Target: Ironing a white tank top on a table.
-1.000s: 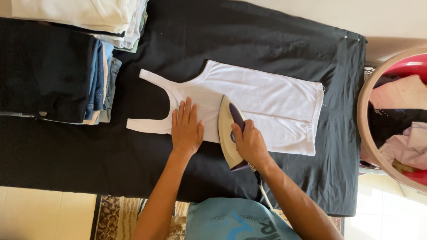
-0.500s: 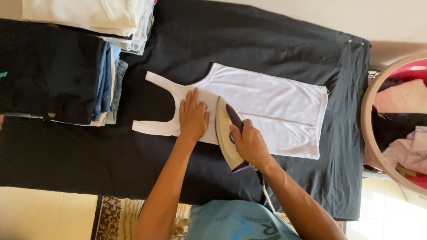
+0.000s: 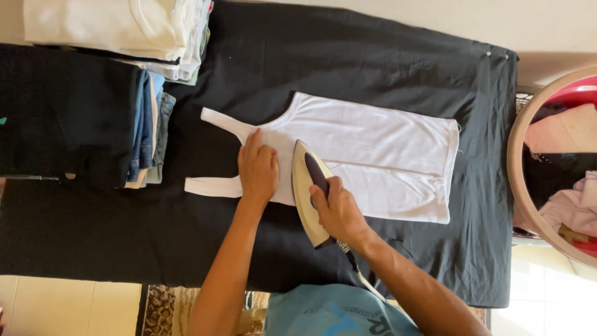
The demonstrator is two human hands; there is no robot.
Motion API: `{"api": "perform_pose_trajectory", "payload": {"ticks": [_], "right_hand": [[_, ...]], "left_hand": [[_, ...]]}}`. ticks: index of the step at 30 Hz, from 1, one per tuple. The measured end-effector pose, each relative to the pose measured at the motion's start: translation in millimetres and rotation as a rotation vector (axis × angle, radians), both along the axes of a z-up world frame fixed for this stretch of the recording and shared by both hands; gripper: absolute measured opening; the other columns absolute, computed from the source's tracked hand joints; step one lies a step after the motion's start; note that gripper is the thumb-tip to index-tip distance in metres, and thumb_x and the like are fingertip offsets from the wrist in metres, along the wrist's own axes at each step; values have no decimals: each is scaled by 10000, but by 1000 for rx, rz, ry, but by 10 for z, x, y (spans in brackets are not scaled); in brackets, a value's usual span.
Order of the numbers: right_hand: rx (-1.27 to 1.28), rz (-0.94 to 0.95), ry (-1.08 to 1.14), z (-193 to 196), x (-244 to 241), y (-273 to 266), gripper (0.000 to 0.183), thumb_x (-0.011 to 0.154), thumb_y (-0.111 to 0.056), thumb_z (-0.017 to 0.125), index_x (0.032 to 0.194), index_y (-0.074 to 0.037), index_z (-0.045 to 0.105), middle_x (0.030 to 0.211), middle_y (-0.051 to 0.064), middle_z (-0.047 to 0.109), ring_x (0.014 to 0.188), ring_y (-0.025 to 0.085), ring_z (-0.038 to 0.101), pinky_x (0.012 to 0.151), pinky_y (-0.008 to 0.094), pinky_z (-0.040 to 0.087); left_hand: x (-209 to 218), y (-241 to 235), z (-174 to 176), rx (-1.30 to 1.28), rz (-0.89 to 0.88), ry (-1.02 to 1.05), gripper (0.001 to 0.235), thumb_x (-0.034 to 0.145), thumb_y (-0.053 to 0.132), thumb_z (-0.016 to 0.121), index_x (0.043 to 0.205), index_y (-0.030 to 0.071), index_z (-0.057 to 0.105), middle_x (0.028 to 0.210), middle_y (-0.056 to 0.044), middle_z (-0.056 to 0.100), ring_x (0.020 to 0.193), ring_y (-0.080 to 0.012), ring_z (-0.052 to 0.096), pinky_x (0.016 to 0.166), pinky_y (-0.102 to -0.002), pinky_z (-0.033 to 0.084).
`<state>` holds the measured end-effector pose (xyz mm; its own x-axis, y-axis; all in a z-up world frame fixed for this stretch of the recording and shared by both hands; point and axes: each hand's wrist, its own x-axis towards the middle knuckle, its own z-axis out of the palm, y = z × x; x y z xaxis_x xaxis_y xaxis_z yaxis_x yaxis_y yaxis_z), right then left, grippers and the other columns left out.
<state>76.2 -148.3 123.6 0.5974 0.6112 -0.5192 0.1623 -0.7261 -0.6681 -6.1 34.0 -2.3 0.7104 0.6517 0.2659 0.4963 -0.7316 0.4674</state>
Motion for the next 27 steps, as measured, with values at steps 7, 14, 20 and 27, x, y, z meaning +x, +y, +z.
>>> {"api": "perform_pose_trajectory", "payload": {"ticks": [7, 14, 20, 27], "right_hand": [[-27, 170, -153, -253, 80, 162, 536, 1027, -518, 473, 1115, 8, 527, 828, 285, 698, 901, 499, 714, 796, 582, 570], [-127, 15, -297, -277, 293, -372, 487, 1033, -546, 433, 1145, -80, 523, 817, 259, 716, 887, 479, 727, 792, 565, 583], [-283, -66, -525, -745, 581, -915, 522, 1071, -560, 375, 1183, -70, 519, 852, 204, 701, 906, 422, 737, 810, 496, 607], [-347, -283, -471, -1023, 884, -1609, 552, 1052, -609, 321, 1122, -90, 496, 825, 193, 682, 835, 460, 732, 755, 524, 602]], "left_hand": [[-122, -157, 72, 100, 81, -155, 147, 946, 187, 634, 1081, 129, 629, 1502, -114, 511, 1402, -345, 486, 1109, -521, 373], [-38, -585, 67, 78, -77, 28, 457, 1029, 275, 495, 1446, 87, 495, 1617, -166, 386, 1480, -366, 376, 1162, -525, 293], [-42, -618, 86, -34, -210, 364, 700, 1006, 441, 517, 1589, 87, 356, 1699, -164, 232, 1553, -368, 231, 1230, -582, 176], [-63, -598, -190, 107, -176, 370, 735, 963, 507, 501, 1569, 100, 417, 1695, -128, 284, 1542, -345, 285, 1217, -599, 236]]}}
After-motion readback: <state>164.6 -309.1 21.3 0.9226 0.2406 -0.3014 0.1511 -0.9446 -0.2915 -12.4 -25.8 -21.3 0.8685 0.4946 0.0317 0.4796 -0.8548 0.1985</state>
